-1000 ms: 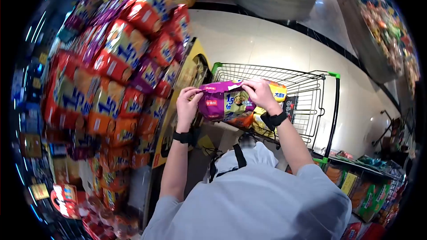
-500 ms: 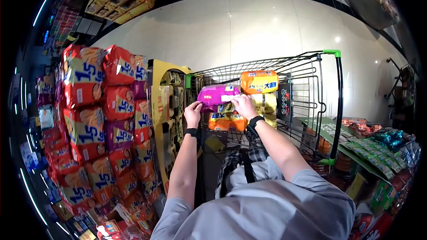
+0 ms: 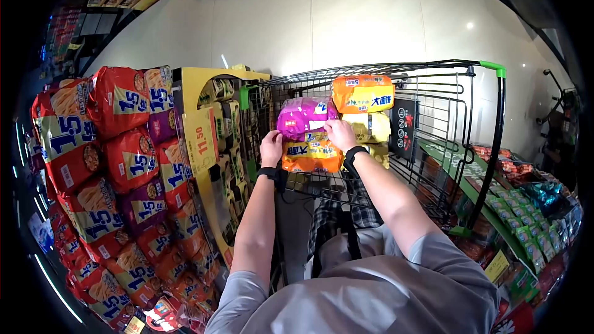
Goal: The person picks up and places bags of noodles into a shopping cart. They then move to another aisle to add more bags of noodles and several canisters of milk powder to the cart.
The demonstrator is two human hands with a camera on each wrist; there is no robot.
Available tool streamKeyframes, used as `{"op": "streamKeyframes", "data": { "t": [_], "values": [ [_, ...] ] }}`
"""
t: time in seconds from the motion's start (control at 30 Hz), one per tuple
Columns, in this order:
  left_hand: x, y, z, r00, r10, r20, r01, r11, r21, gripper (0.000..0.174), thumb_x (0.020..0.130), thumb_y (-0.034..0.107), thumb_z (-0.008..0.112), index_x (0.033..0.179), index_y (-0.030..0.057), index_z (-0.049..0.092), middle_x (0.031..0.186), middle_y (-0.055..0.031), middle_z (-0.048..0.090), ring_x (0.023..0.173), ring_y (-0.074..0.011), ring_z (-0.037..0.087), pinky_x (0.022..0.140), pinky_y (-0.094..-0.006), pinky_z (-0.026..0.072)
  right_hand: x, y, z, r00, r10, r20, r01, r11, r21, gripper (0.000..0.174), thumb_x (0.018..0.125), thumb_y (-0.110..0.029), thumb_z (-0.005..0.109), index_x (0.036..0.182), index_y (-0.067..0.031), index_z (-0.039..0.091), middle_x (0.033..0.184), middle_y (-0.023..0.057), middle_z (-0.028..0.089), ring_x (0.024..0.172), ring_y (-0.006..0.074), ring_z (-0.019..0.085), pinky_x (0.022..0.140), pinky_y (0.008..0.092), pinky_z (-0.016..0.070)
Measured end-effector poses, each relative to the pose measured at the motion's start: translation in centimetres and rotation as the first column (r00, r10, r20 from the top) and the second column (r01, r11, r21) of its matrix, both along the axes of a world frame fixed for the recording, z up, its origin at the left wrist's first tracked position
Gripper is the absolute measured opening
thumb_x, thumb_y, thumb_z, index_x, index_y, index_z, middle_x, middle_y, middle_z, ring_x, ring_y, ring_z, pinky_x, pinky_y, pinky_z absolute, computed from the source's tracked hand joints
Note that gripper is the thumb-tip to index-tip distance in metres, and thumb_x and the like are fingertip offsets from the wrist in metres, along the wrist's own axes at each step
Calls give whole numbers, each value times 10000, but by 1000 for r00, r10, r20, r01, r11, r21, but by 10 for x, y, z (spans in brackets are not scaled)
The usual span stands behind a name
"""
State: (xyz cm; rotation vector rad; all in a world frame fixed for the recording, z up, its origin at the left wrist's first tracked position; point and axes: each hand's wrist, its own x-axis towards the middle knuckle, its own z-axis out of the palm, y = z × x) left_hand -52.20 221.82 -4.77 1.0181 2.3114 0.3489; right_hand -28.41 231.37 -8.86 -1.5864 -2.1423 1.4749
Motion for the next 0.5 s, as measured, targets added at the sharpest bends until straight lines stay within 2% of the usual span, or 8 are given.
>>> {"op": "streamKeyframes", "data": {
  "t": [0.1,0.17,0.2,0.33,0.4,0.43,0.47,0.5],
  "values": [
    [-3,-12,-8,983,-86,163,94,995,-40,614,910,189,670,1467,107,424,1187,-217,668,1101,-326,660,929,-381,517,-2,-7,-11,994,-15,-109,27,994,106,160,908,-168,599,984,-81,709,964,151,718,928,364,665,849,470,525],
    [7,-11,9,967,-123,223,140,988,-59,817,902,190,671,1575,131,211,1324,-230,602,1211,-336,606,1006,-373,477,1,-7,-8,996,52,-69,-51,999,20,287,891,-140,596,1166,-77,649,1178,136,662,1100,330,616,951,436,496],
    [9,-13,12,958,-161,236,158,987,32,803,901,192,674,1569,121,234,1376,-219,572,1256,-328,577,1040,-367,455,3,-9,-3,995,81,-65,-82,997,-11,364,884,-133,595,1243,-75,615,1273,129,625,1190,312,580,1008,426,470],
    [22,-22,36,925,-139,355,214,960,-181,604,937,195,670,1469,33,435,1313,-183,629,1157,-240,626,992,-325,475,6,-23,3,954,265,143,-255,963,-84,630,860,-199,638,1452,-104,442,1585,124,329,1458,285,312,1168,440,318],
    [32,-32,52,911,-118,395,232,938,-256,509,949,218,645,1399,15,518,1170,-196,694,1038,-259,678,905,-348,519,5,-33,7,948,270,167,-260,962,-78,657,870,-233,647,1478,-120,422,1608,151,284,1430,312,368,1151,438,349],
    [36,-38,61,916,-159,368,252,942,-221,481,951,225,638,1370,10,545,1106,-195,707,989,-264,688,871,-353,527,7,-33,5,960,261,104,-233,946,-224,619,874,-263,655,1448,-119,473,1609,170,270,1366,350,451,1115,429,401],
    [42,-45,70,919,-198,340,273,944,-188,455,952,233,632,1341,6,572,1043,-194,720,940,-268,698,838,-359,536,12,-39,4,958,281,64,-273,956,-105,505,885,-278,653,1347,-87,581,1478,205,475,1223,379,578,1031,416,477],
    [45,-62,65,917,-189,352,231,969,-83,430,951,240,628,1312,8,598,1044,-200,715,951,-275,695,846,-358,536,16,-34,14,959,281,20,-260,911,-320,401,899,-327,629,1192,-55,667,1235,223,648,1134,369,626,967,436,500]
  ]
}}
